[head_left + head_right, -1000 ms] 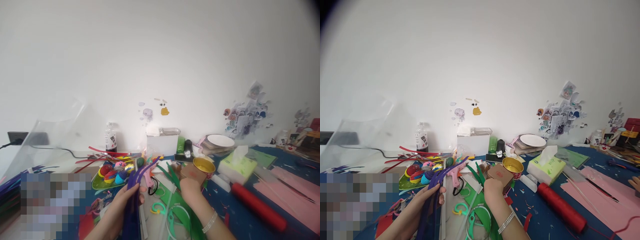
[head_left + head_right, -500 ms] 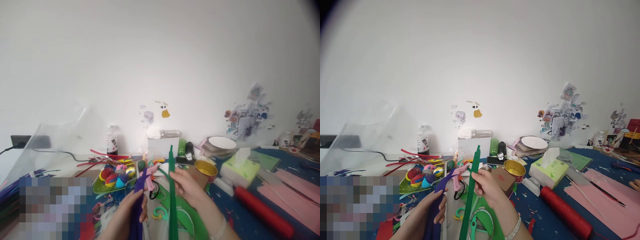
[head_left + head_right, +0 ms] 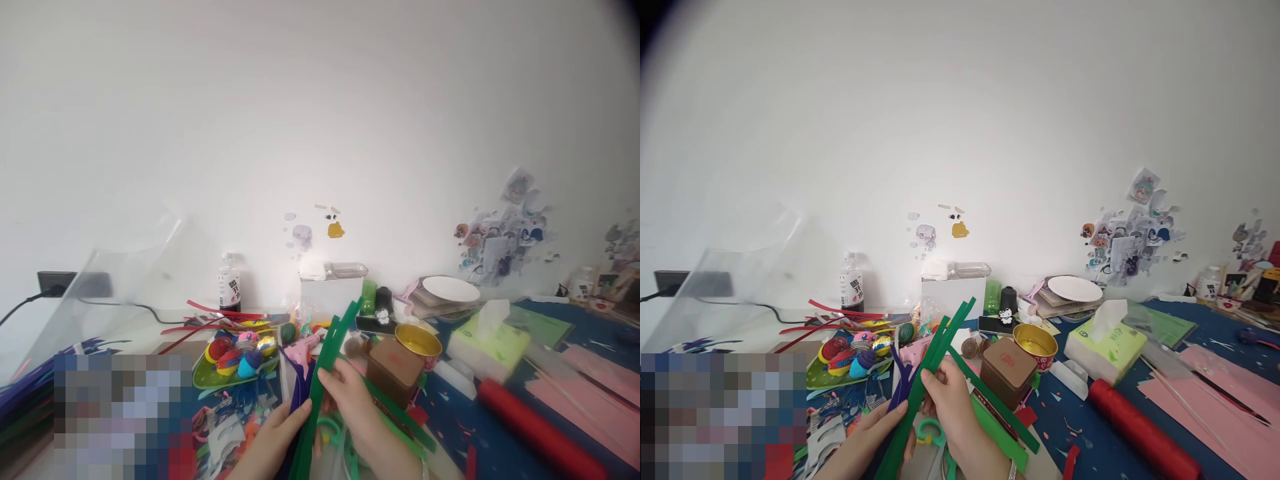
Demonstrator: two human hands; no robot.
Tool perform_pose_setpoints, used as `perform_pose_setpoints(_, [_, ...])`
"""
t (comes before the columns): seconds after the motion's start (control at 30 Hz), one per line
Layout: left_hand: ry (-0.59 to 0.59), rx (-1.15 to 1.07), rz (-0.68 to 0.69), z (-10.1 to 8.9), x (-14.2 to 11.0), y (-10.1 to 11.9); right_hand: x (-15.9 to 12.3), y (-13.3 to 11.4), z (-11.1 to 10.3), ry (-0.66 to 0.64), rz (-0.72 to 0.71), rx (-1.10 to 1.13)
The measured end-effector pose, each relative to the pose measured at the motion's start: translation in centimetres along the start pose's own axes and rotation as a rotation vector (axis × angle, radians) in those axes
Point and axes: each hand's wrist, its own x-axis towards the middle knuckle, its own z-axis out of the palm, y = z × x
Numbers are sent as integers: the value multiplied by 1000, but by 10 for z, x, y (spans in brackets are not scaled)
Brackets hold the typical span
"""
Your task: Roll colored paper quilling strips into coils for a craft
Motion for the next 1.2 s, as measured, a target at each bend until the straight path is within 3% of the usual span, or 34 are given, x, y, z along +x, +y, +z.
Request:
perform_pose_setpoints(0.13, [-52, -37, 38, 6, 0, -9, 3, 1, -4, 39, -21, -50])
perform_pose_setpoints(0.3, [-88, -78, 129, 3, 7, -16, -3, -10, -18, -248, 56, -370])
perform_pose_setpoints(0.4, [-165, 5, 86, -5, 14, -20, -7, -13, -20, -372, 131, -307])
perform_pose_setpoints(0.5, [-213, 51, 48, -10, 20, -25, -9, -9, -15, -385, 152, -188])
perform_pose_setpoints(0.63, [-192, 75, 22, -9, 20, -26, -8, -1, -7, -296, 136, -93])
perform_pose_setpoints(0.77, [-155, 28, -51, -7, 18, -25, 1, -6, -16, -99, 88, -140])
perform_pose_setpoints(0.9, [-47, 88, -90, -8, 17, -26, 18, -21, -46, 152, -64, -529])
perform_pose_setpoints(0.97, [-71, 115, -107, -7, 16, -25, 25, -25, -62, 319, -56, -837])
perform_pose_setpoints(1.07, [-139, 146, -51, -6, 13, -18, 34, -25, -77, 363, -27, -970])
perform_pose_setpoints(1.2, [26, 214, 76, -8, 16, -7, 37, -16, -80, 274, 26, -1089])
